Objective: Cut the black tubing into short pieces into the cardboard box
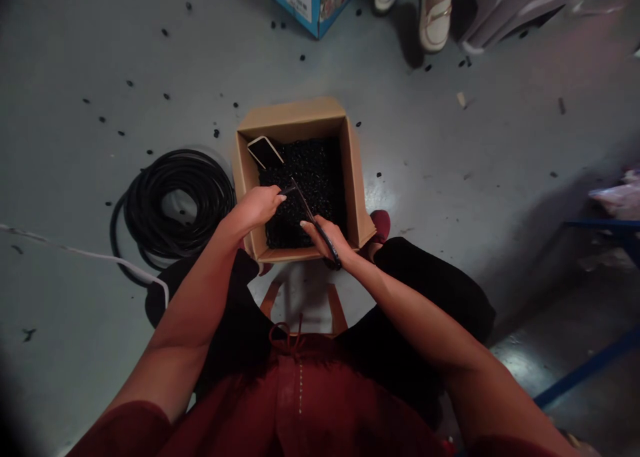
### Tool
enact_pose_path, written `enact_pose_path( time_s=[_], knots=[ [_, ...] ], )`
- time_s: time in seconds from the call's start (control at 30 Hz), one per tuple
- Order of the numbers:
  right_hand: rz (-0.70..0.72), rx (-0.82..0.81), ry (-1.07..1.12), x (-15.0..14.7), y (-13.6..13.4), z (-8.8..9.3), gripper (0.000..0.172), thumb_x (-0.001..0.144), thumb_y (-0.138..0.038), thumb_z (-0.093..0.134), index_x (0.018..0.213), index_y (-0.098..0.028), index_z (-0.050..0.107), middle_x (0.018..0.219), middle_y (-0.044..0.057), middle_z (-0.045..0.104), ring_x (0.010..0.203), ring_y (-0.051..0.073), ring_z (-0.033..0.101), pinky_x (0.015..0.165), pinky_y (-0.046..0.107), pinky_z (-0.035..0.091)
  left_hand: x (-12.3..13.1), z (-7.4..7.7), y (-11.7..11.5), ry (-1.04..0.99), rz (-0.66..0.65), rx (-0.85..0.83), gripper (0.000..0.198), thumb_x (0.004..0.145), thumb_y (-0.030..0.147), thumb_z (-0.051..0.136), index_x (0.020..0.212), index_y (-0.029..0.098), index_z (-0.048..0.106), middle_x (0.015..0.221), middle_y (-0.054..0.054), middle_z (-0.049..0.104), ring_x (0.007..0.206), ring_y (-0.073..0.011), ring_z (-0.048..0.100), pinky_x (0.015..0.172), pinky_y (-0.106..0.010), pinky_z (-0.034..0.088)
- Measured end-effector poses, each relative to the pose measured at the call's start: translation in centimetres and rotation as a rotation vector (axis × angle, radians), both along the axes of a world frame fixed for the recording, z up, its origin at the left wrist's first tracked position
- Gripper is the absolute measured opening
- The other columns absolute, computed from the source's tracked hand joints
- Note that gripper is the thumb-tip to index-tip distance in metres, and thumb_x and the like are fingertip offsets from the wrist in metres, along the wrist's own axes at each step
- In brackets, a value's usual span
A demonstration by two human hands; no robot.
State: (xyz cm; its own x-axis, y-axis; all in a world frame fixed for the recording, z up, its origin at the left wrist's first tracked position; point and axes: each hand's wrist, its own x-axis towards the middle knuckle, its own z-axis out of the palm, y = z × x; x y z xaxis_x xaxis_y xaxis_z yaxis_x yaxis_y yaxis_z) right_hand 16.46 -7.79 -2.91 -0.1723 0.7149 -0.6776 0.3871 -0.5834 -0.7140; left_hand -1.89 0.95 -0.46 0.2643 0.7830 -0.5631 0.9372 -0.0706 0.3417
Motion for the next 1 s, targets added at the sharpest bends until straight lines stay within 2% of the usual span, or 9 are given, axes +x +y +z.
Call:
enact_pose_path(
  time_s=[0.13,0.4,0.5,0.6,0.73,0.9,1.0],
  knots=[
    [-0.147,-0.194,0.139,-0.4,0.0,0.6,0.036,0.09,-0.058,0.054,0.087,-0.023,0.046,0.058,-0.007,0.048,0.04,0.008,0.043,0.035,0.019,0.038,0.0,0.2,0.4,-0.087,0.058,0.002,0.027,0.095,0.03,0.043,0.091,0.016,0.066,0.089,-0.013,0.07,0.089,-0.0246,0.065,0.077,-0.033,0.046],
    [-0.238,-0.136,0.241,0.3,1.6,1.8,0.047,0.093,-0.066,0.044,0.108,-0.023,0.052,0.077,0.002,0.064,0.057,0.013,0.061,0.048,0.024,0.05,0.1,2.2,1.4,-0.308,0.163,0.025,0.029,0.095,0.028,0.039,0.081,0.016,0.062,0.077,-0.005,0.064,0.072,-0.016,0.056,0.07,-0.028,0.041],
    [-0.18,-0.044,0.173,0.6,1.8,1.8,0.044,0.094,-0.063,0.045,0.108,-0.022,0.055,0.083,0.004,0.067,0.067,0.015,0.064,0.058,0.026,0.053,0.1,2.2,1.3,-0.354,0.192,0.003,0.028,0.094,0.029,0.04,0.085,0.016,0.063,0.075,-0.004,0.063,0.067,-0.0143,0.054,0.067,-0.027,0.04],
    [-0.054,0.055,0.076,0.7,1.8,1.9,0.039,0.094,-0.054,0.049,0.113,-0.022,0.056,0.093,0.005,0.068,0.078,0.017,0.066,0.068,0.028,0.054,0.1,1.9,1.3,-0.38,0.194,-0.011,0.028,0.093,0.029,0.04,0.09,0.016,0.065,0.076,-0.004,0.064,0.067,-0.0138,0.054,0.065,-0.027,0.04],
    [0.039,0.086,0.027,0.6,1.7,2.2,0.042,0.094,-0.052,0.048,0.121,-0.021,0.054,0.102,0.007,0.067,0.082,0.019,0.067,0.077,0.033,0.053,0.3,2.1,1.3,-0.377,0.165,-0.032,0.031,0.093,0.03,0.04,0.095,0.015,0.067,0.077,-0.005,0.064,0.068,-0.0147,0.054,0.066,-0.027,0.041],
    [0.043,0.077,0.036,0.5,1.7,2.5,0.041,0.094,-0.052,0.048,0.12,-0.021,0.054,0.105,0.008,0.067,0.082,0.019,0.067,0.078,0.034,0.053,0.4,2.5,1.2,-0.363,0.138,-0.051,0.036,0.093,0.03,0.04,0.108,0.013,0.068,0.083,-0.007,0.068,0.075,-0.0171,0.058,0.071,-0.029,0.043],
    [0.046,0.089,0.032,0.5,1.8,2.5,0.041,0.094,-0.053,0.048,0.118,-0.021,0.054,0.103,0.007,0.067,0.081,0.019,0.068,0.076,0.033,0.053,0.3,2.4,1.1,-0.375,0.106,-0.038,0.035,0.092,0.03,0.04,0.105,0.015,0.069,0.083,-0.007,0.069,0.077,-0.0171,0.059,0.071,-0.028,0.043]
  ],
)
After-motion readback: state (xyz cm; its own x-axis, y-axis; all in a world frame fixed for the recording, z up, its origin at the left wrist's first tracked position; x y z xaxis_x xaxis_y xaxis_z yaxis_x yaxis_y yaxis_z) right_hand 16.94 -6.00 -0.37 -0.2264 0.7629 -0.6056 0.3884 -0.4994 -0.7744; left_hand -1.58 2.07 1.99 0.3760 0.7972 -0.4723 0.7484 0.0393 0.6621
